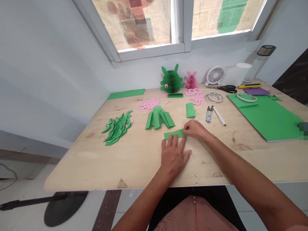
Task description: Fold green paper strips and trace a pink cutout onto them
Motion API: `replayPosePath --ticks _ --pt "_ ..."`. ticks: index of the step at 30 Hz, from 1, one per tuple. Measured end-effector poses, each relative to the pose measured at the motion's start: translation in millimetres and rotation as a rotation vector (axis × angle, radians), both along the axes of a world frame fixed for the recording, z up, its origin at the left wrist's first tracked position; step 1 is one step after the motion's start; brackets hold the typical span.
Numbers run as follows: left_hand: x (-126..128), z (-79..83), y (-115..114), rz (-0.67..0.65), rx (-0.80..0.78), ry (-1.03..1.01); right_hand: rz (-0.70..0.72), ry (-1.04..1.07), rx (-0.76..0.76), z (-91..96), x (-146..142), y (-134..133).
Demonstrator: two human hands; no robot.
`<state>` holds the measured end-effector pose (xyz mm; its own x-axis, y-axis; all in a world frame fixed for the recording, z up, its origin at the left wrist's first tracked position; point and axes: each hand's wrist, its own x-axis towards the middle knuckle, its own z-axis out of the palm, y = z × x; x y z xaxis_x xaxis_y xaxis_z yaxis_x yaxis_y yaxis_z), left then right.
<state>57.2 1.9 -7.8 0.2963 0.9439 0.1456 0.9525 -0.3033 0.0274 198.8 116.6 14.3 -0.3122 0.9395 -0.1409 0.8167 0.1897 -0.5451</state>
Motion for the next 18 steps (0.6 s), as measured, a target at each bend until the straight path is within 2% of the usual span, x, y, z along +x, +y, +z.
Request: replayPosePath --ticks 9,18 --pt "-2 12.2 4 -0.038 -0.037 0.006 -0.012 -0.009 0.010 3.0 -1 -2" --pt "-17 0.9 -5 -0.055 -0.026 -0.009 -0.027 0.000 0.070 1.6 -1 -8"
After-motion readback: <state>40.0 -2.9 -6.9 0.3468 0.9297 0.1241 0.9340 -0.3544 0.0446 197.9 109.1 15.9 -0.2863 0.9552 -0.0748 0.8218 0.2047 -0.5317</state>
